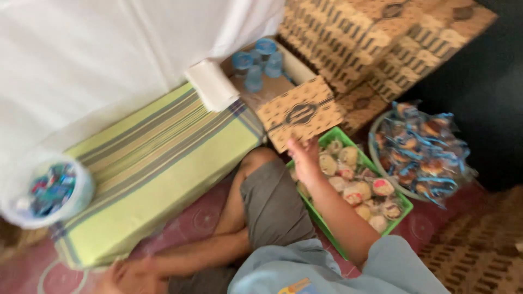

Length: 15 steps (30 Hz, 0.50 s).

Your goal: The person is seen sitting on the floor, taking snack items from a green crate and placing them into small cardboard boxes, then folding the boxes closed.

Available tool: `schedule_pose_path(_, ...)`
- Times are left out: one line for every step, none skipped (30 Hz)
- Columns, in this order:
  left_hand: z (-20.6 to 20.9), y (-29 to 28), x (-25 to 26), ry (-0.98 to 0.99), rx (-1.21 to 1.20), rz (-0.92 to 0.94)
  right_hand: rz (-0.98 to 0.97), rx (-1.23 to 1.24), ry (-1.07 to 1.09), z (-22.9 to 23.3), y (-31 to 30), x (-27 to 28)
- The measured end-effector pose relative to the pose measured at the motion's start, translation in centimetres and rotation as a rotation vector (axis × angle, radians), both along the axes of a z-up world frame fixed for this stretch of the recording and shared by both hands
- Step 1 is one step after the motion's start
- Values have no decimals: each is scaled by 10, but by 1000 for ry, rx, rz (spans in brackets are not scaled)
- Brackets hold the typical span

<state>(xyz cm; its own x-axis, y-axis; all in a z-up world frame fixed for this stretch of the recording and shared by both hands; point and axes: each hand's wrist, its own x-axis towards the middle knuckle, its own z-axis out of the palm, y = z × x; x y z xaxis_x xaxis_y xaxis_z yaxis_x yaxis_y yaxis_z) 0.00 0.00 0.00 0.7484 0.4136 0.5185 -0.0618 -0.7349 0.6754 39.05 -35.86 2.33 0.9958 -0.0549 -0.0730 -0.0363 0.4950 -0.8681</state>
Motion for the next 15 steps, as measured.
schedule_pose_path(15,-7,31,6,5,34,41,-3,10,1,23,-18)
schedule_pose_path(31,-21,59,13,10,73,196,46,-71,1,46,-37)
schedule_pose_path(49,-40,86,21,16,112,351,100,-150,2,67,-58)
schedule_pose_path(57,-48,96,38,17,159,397,108,-131,13,86,-73)
schedule_pose_path(65,-55,107,-2,27,95,402,114,-11,25,103,-88)
schedule_pose_path(72,-58,122,-47,39,34,411,114,104,38,121,-101)
schedule_pose_path(81,-58,122,-35,43,83,459,117,117,17,124,-102)
schedule_pose_path(89,-59,125,-34,-62,21,517,236,287,-3,124,-102)
schedule_pose_path(98,-58,128,-37,-167,-40,569,350,462,-24,124,-101)
schedule_pose_path(103,-56,128,-33,-169,-11,595,343,475,-27,124,-97)
schedule_pose_path(108,-54,129,-54,-215,-28,641,350,553,-30,124,-92)
schedule_pose_path(112,-53,132,-77,-262,-58,675,357,627,-33,120,-87)
schedule_pose_path(117,-55,133,-76,-264,-41,689,350,635,-30,122,-88)
schedule_pose_path(122,-56,135,-103,-249,-83,710,344,631,-26,124,-89)
schedule_pose_path(128,-57,139,-131,-233,-126,731,339,628,-22,125,-89)
